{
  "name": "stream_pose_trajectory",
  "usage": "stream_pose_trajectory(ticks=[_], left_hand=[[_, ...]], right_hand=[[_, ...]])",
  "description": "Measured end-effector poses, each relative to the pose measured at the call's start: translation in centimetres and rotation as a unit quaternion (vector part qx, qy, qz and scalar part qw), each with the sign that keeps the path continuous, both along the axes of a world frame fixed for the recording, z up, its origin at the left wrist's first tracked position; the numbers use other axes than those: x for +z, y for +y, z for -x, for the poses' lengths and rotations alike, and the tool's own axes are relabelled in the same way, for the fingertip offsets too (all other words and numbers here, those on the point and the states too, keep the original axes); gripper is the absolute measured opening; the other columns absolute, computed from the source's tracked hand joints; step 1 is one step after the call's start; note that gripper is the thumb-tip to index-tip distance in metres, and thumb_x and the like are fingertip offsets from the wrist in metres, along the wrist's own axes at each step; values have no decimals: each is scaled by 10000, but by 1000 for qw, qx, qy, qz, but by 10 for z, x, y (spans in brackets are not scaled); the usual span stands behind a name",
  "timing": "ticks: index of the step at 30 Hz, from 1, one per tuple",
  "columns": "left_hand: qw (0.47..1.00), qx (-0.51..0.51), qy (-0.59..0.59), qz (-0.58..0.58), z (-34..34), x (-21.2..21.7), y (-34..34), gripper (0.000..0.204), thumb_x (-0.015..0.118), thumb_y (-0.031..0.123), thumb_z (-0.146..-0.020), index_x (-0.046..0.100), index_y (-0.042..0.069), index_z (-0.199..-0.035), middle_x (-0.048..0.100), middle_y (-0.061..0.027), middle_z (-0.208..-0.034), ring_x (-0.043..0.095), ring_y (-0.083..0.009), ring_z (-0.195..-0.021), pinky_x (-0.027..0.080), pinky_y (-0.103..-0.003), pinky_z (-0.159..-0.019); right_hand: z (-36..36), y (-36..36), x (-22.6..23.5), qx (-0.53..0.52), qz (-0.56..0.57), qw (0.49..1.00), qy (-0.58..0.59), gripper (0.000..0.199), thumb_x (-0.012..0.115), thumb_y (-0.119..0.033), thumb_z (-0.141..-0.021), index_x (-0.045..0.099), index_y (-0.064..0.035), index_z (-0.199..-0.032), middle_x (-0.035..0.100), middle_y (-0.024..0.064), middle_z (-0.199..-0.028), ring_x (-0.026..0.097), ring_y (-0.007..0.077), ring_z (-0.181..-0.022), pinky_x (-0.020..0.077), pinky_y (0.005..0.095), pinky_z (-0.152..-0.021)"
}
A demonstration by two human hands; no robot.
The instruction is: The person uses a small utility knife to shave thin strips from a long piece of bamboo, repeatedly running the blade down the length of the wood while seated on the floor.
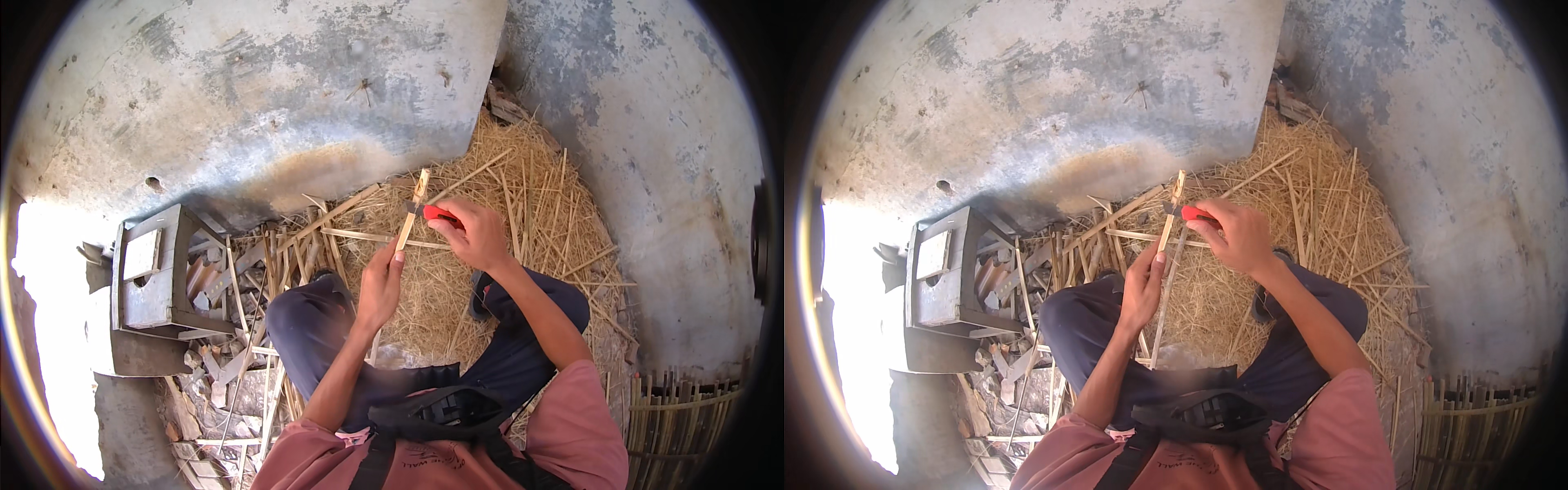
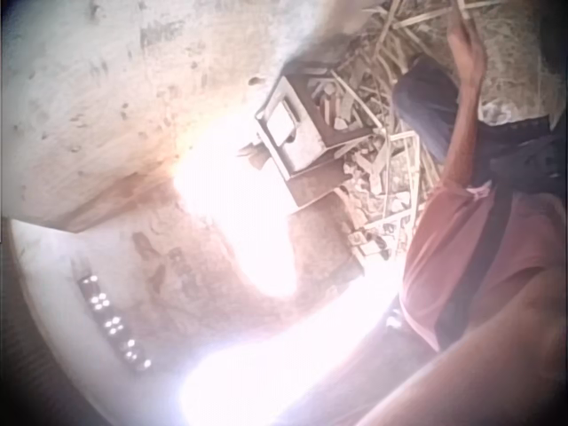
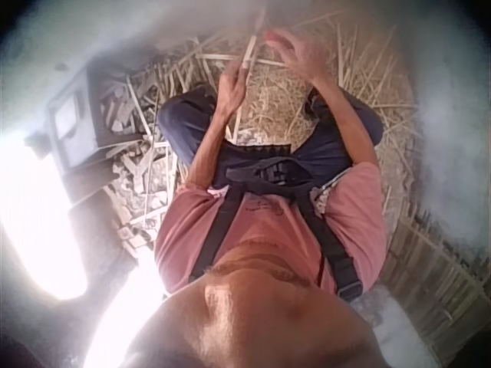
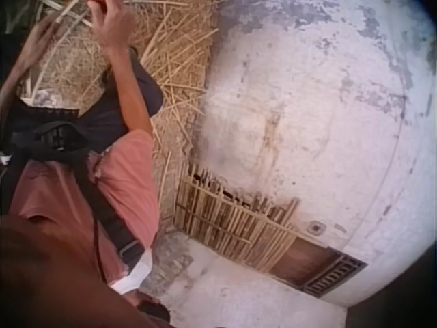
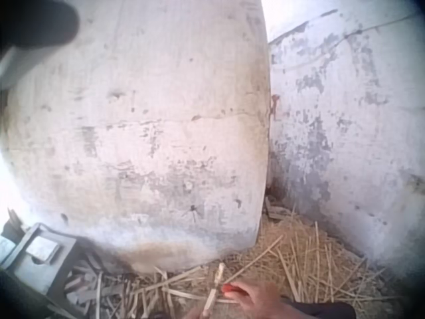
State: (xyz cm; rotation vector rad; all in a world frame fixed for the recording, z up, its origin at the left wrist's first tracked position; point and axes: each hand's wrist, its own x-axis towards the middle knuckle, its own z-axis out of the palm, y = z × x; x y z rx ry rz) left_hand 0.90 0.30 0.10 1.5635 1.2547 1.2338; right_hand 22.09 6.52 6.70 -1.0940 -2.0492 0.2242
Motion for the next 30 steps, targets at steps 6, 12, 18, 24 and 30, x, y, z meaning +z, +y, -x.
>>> stream_pose_trajectory(ticks=[6, 12, 18, 24, 30], left_hand=[[999, 4, -27, 45, 1, 5, 0, 330, 589, 199, -1097, 640, -50, -1307, 631, -144, -907, 601, -217, -826, 495, -368, -784], [993, -15, -51, 109, 3, 19, -3, 315, 624, 208, -1080, 655, -44, -1267, 620, -127, -835, 584, -201, -761, 492, -367, -736], [999, 32, 1, 19, 2, 6, 0, 283, 655, 183, -1058, 672, -42, -1229, 665, -143, -817, 612, -202, -706, 499, -377, -685], [995, 76, 57, -6, -1, 20, -2, 260, 700, 154, -1022, 673, -56, -1175, 693, -204, -876, 669, -309, -732, 513, -407, -695], [983, 124, 84, -108, -6, 12, 0, 229, 725, 112, -989, 652, -60, -1120, 671, -238, -881, 664, -404, -749, 517, -433, -702]], right_hand=[[-5, 2, -14, 141, 396, 868, 263, 316, 598, -324, -1088, 676, -23, -1142, 611, 44, -861, 571, 107, -721, 466, 286, -663], [6, 0, -11, 49, 109, 986, 116, 226, 696, -266, -1032, 683, -50, -1096, 622, 43, -840, 585, 150, -669, 464, 313, -605], [5, -1, 2, -44, -120, 989, -71, 243, 772, -304, -949, 734, -128, -1112, 651, 25, -798, 659, 229, -633, 491, 364, -553], [8, -6, 6, -82, -161, 979, -99, 232, 810, -285, -915, 761, -122, -1073, 688, 24, -835, 646, 234, -613, 480, 350, -539], [12, -7, 2, -62, -75, 995, -34, 231, 749, -275, -978, 731, -79, -1100, 676, 62, -791, 643, 261, -609, 482, 368, -559]])
